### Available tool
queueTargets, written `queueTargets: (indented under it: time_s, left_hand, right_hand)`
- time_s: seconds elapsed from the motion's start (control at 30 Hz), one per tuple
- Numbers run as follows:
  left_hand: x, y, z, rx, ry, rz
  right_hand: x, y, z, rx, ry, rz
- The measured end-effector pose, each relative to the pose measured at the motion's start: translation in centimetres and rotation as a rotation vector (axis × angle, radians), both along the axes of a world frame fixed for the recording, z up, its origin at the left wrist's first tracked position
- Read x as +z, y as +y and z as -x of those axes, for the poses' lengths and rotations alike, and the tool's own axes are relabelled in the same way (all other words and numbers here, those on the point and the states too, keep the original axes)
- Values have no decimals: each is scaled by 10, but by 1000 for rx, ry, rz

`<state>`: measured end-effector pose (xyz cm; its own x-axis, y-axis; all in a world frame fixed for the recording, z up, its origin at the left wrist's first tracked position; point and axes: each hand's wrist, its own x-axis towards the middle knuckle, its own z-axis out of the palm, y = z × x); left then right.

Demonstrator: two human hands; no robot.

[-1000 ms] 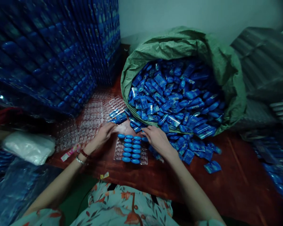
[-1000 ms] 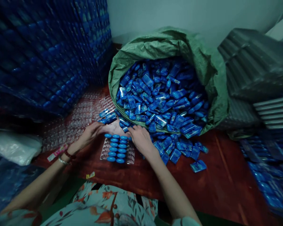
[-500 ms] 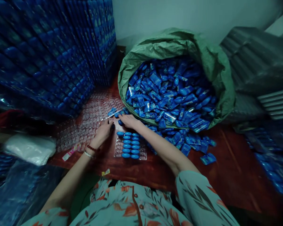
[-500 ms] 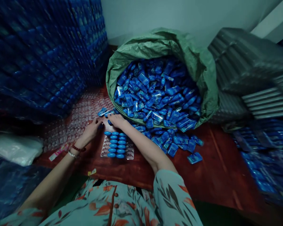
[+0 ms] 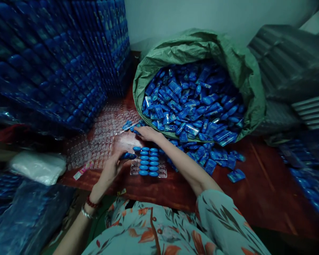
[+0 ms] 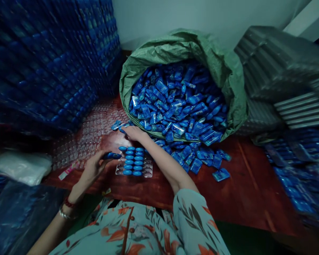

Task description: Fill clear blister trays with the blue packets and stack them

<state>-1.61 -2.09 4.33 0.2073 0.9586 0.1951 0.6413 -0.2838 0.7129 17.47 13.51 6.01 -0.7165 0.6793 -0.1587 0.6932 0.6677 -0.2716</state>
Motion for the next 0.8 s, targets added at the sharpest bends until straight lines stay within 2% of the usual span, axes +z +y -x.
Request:
queueTargets:
  time_s: [0.1,0.17,0.23,0.3,0.4,0.53,0.6,0.67,0.8]
  left_hand:
    - [-11,3,-8,-42,121,-94]
    - [-19,10,-10,-100,211,-146]
    - [-24,17,-10,-185,278,-208]
    - [-27,21,-9,-264,323,-269]
    - [-27,22,-8,-334,355,-309]
    - [-26,20,-10,-314,350,-276]
    - [-26,21,-11,-329,370,-240]
    - [-27,25,-12,-367,395,-207]
    - [-30,31,-9,-416,382,-198]
  right_hand:
    - [17,-17,-20,-96,452,36]
    - [29,-36,-41,-241,780,138]
    - [38,-62,-67,-411,982,238]
    - [40,-91,-94,-566,1095,213]
    - [26,-135,-121,-704,1066,71]
    - [-11,-173,-122,-732,881,-175]
    - [-26,-177,-113,-675,809,-247]
    - [-35,-173,-105,-548,717,-261]
    - [-35,-155,-100,-319,463,-237]
